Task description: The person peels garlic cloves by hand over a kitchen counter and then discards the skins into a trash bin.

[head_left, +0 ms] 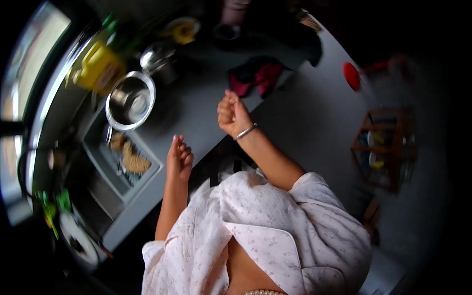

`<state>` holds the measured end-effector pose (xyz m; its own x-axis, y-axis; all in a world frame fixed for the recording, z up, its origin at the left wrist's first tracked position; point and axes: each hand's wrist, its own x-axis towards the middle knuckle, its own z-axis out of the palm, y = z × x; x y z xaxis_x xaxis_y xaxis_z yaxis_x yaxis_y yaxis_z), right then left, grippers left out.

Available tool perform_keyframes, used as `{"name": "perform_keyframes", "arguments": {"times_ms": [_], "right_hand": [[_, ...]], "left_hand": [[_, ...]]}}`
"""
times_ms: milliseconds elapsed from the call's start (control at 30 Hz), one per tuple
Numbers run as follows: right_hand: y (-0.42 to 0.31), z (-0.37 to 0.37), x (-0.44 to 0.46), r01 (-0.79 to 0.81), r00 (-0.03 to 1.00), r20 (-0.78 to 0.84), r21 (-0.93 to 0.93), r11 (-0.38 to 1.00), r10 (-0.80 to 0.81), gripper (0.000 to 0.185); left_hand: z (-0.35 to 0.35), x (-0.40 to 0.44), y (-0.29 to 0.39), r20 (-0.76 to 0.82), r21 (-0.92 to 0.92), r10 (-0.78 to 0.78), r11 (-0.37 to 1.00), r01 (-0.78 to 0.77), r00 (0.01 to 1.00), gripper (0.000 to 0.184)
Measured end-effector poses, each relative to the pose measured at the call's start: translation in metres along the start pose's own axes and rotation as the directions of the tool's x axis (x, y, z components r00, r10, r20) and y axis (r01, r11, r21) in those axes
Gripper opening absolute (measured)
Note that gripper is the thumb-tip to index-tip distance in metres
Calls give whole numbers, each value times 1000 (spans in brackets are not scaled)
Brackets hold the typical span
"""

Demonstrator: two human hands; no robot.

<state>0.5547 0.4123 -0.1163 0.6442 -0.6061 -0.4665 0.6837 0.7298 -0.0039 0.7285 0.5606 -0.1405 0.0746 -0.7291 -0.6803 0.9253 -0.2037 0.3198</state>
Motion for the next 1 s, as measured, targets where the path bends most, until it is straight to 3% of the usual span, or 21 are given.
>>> {"name": "perform_keyframes", "arguments": {"times_ms": [67, 233, 433, 567, 600, 733, 767, 933, 1000], "right_hand": [[-14, -6, -29, 110, 993, -40, -6, 994, -110, 43], [-61, -46, -86, 332, 941, -81, 56, 942, -327, 43], [-143, -79, -150, 463, 886, -74, 187, 867, -457, 45], [-219, -104, -209, 534, 843, -77, 242, 810, -533, 45], [-242, -118, -224, 496, 855, -4, 304, 814, -519, 45], [-318, -147, -273, 574, 790, -48, 406, 711, -611, 46], [-333, -146, -283, 616, 771, -112, 382, 689, -627, 47], [-397, -153, -291, 612, 775, -114, 380, 694, -621, 48], [-419, -148, -283, 581, 814, -215, 317, 750, -540, 48]], "left_hand": [[4, 10, -9, 97, -8, -48, 999, 49, 994, 22], [41, 10, -40, 164, 76, -104, 993, 93, 981, 23], [116, 44, -110, 242, 167, -256, 961, 220, 936, 21], [192, 74, -194, 297, 264, -397, 908, 325, 868, 21], [209, 81, -219, 329, 305, -432, 890, 339, 839, 22], [279, 91, -307, 254, 326, -575, 808, 491, 778, 22], [293, 89, -324, 247, 350, -589, 795, 496, 769, 22], [338, 104, -362, 246, 388, -617, 770, 507, 748, 23], [354, 112, -367, 193, 431, -567, 782, 450, 801, 23]]}}
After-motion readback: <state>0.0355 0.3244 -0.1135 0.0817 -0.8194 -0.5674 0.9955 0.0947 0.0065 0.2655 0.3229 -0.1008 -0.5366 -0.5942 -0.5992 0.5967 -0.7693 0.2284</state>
